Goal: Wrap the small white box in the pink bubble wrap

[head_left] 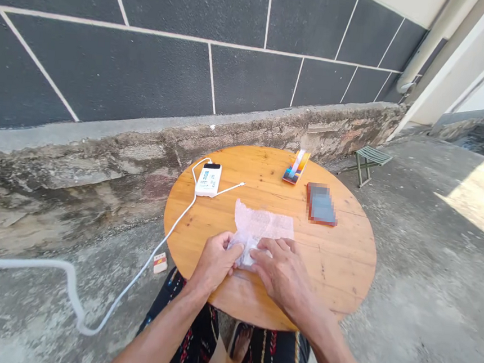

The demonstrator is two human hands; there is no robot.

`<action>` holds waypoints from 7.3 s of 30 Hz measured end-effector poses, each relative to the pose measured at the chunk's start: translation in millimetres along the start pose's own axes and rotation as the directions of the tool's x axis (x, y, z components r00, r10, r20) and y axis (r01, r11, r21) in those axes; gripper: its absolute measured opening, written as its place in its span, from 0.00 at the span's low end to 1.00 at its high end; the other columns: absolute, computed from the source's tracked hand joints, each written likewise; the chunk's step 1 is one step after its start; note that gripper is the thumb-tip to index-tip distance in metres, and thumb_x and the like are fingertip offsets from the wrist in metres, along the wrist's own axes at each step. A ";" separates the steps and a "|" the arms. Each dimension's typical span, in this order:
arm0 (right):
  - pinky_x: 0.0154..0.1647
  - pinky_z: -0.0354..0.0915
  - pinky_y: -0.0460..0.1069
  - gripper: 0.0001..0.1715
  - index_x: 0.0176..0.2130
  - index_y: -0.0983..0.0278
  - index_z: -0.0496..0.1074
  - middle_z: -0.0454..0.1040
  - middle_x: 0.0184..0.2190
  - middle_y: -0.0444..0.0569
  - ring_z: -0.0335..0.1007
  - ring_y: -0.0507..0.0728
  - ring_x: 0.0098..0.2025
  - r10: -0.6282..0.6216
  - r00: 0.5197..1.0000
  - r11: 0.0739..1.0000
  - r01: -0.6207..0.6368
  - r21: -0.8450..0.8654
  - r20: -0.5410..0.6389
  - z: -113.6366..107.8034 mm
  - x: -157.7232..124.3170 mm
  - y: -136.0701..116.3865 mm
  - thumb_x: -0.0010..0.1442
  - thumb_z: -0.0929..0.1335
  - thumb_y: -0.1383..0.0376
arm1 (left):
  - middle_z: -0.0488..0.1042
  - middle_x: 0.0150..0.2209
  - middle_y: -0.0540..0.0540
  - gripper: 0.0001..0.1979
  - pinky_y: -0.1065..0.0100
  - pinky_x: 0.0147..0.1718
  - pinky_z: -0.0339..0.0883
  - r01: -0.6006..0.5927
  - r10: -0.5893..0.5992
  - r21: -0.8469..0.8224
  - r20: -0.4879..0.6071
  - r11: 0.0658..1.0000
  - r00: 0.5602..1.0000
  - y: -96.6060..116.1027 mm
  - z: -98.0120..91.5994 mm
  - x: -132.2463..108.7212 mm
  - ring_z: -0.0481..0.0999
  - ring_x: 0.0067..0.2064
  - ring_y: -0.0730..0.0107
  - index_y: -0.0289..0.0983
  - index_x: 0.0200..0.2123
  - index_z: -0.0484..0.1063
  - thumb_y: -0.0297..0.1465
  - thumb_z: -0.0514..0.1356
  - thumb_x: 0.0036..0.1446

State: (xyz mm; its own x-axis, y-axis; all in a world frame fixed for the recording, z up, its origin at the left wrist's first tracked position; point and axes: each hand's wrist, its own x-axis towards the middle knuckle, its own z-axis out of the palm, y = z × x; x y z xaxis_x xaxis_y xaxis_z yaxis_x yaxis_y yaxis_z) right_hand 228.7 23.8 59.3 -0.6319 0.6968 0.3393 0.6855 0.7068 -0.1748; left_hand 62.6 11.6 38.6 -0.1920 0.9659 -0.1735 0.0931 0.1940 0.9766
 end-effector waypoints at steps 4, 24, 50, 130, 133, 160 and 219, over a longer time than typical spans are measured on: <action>0.49 0.54 0.56 0.07 0.41 0.60 0.72 0.72 0.43 0.48 0.65 0.59 0.44 0.004 0.999 1.000 -0.004 -0.013 0.043 -3.8 2.3 -1.4 0.60 0.67 0.66 | 0.63 0.15 0.57 0.08 0.79 0.12 0.51 0.014 -0.015 -0.044 -0.015 0.999 1.000 -2.0 -1.5 -1.5 0.58 0.14 0.82 0.36 0.26 0.64 0.34 0.57 0.50; 0.53 0.52 0.59 0.10 0.42 0.59 0.72 0.73 0.39 0.50 0.67 0.60 0.43 -0.017 0.990 0.987 0.040 -0.156 0.143 -14.5 13.1 -8.3 0.59 0.68 0.66 | 0.74 0.26 0.46 0.07 0.69 0.25 0.48 -0.201 0.203 0.799 0.101 0.567 0.974 6.8 -9.7 18.2 0.70 0.29 0.66 0.38 0.25 0.70 0.34 0.56 0.49; 0.62 0.53 0.57 0.17 0.48 0.67 0.65 0.75 0.36 0.50 0.70 0.58 0.41 0.101 0.994 0.995 -0.099 0.032 -0.051 1.7 0.8 -10.3 0.57 0.67 0.72 | 0.73 0.32 0.48 0.15 0.70 0.32 0.62 -0.324 0.293 0.339 0.142 0.883 0.946 5.1 -3.7 -16.7 0.70 0.32 0.69 0.36 0.41 0.75 0.25 0.57 0.48; 0.10 0.58 0.42 0.30 0.52 0.64 0.54 0.63 0.27 0.39 0.59 0.47 0.17 0.781 0.620 0.304 -0.481 0.822 0.074 39.5 -43.6 8.5 0.55 0.66 0.57 | 0.73 0.40 0.45 0.10 0.61 0.45 0.63 -0.714 0.524 0.658 0.531 0.240 0.666 12.2 -5.8 -13.5 0.66 0.45 0.60 0.37 0.31 0.70 0.23 0.51 0.60; 0.10 0.56 0.42 0.28 0.53 0.64 0.54 0.62 0.25 0.37 0.58 0.47 0.16 0.796 0.604 0.338 -0.511 0.790 0.050 42.2 -44.4 7.1 0.56 0.65 0.58 | 0.73 0.41 0.44 0.10 0.61 0.45 0.63 -0.713 0.527 0.654 0.525 0.253 0.669 12.0 -5.4 -14.4 0.66 0.46 0.60 0.37 0.31 0.70 0.23 0.51 0.60; 0.19 0.59 0.47 0.24 0.52 0.65 0.59 0.64 0.22 0.39 0.61 0.52 0.19 0.777 0.623 0.528 -0.569 0.631 -0.088 45.3 -47.1 8.4 0.56 0.63 0.63 | 0.73 0.41 0.45 0.11 0.61 0.45 0.63 -0.713 0.518 0.645 0.525 0.275 0.675 10.3 -3.5 -13.3 0.67 0.46 0.60 0.37 0.31 0.69 0.23 0.49 0.61; 0.21 0.58 0.47 0.27 0.53 0.66 0.61 0.63 0.22 0.39 0.59 0.52 0.20 0.791 0.603 0.505 -0.542 0.671 -0.108 46.8 -47.9 9.3 0.55 0.64 0.62 | 0.73 0.38 0.45 0.12 0.61 0.43 0.64 -0.726 0.558 0.624 0.507 0.288 0.657 3.6 -1.9 -10.8 0.67 0.45 0.62 0.38 0.30 0.70 0.23 0.50 0.60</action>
State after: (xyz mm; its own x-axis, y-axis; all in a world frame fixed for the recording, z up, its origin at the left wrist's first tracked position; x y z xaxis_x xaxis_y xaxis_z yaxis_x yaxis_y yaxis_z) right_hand 248.4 2.7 -1.8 0.1998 0.9657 0.1658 0.4461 0.0610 -0.8929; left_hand 63.1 1.5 44.2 0.4206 0.8299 0.3665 0.7761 -0.5384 0.3283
